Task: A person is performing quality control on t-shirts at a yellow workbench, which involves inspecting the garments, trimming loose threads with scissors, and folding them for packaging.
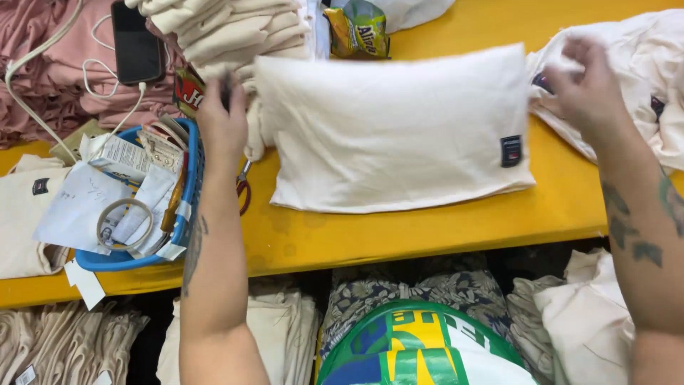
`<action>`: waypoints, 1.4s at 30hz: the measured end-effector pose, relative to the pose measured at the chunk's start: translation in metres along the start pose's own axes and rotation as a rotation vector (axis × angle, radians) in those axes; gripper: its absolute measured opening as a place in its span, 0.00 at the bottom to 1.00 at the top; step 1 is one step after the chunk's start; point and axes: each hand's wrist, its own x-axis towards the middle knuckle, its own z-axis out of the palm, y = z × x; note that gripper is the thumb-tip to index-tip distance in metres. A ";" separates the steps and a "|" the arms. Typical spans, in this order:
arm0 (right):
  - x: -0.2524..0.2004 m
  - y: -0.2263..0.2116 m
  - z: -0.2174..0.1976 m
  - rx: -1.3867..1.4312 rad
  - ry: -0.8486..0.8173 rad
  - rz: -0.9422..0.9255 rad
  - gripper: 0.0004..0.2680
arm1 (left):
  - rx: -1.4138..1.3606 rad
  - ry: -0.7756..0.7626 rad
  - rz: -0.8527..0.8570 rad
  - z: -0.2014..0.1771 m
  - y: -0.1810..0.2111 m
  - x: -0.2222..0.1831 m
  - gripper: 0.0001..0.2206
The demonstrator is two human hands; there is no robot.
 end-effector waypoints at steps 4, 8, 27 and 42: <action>-0.052 -0.032 -0.008 -0.393 -0.384 0.237 0.31 | 0.053 -0.297 0.033 -0.012 -0.026 -0.065 0.10; -0.077 0.041 -0.011 -0.587 -0.399 0.142 0.34 | 0.169 -0.763 -0.364 -0.031 0.001 -0.110 0.28; -0.077 0.028 0.007 -0.703 -0.219 0.373 0.20 | 0.254 -0.527 -0.558 0.002 -0.026 -0.110 0.19; -0.091 0.037 0.007 -0.662 -0.224 0.412 0.20 | 0.178 -0.480 -0.611 -0.011 -0.018 -0.133 0.15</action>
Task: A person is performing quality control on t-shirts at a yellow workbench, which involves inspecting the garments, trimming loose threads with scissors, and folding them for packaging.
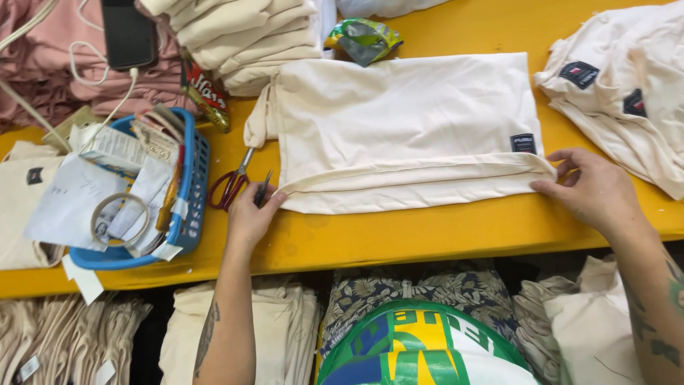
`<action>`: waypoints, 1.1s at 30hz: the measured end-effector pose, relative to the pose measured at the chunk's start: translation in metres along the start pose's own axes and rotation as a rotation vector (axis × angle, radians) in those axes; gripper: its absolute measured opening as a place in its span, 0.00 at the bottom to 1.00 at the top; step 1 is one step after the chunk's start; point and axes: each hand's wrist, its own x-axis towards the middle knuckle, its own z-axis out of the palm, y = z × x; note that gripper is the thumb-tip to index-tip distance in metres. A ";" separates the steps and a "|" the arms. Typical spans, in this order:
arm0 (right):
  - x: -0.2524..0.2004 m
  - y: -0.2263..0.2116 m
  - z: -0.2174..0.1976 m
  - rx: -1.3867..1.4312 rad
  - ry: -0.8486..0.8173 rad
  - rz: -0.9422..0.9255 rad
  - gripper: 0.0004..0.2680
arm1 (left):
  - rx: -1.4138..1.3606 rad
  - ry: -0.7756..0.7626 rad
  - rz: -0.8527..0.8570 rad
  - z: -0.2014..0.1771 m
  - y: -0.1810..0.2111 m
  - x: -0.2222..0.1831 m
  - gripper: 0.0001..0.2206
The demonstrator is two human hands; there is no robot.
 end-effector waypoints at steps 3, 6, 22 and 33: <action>0.002 0.004 0.002 0.021 0.004 -0.011 0.19 | -0.001 0.013 0.001 0.001 -0.001 0.001 0.15; 0.001 0.003 0.001 0.029 0.005 0.003 0.18 | 0.001 0.010 -0.016 0.003 0.000 0.000 0.15; 0.001 0.001 0.002 -0.023 -0.006 0.037 0.12 | 0.063 0.029 0.023 0.006 -0.001 -0.004 0.12; -0.006 -0.015 -0.006 0.049 -0.068 0.017 0.14 | 0.466 -0.010 0.185 -0.011 0.027 -0.016 0.23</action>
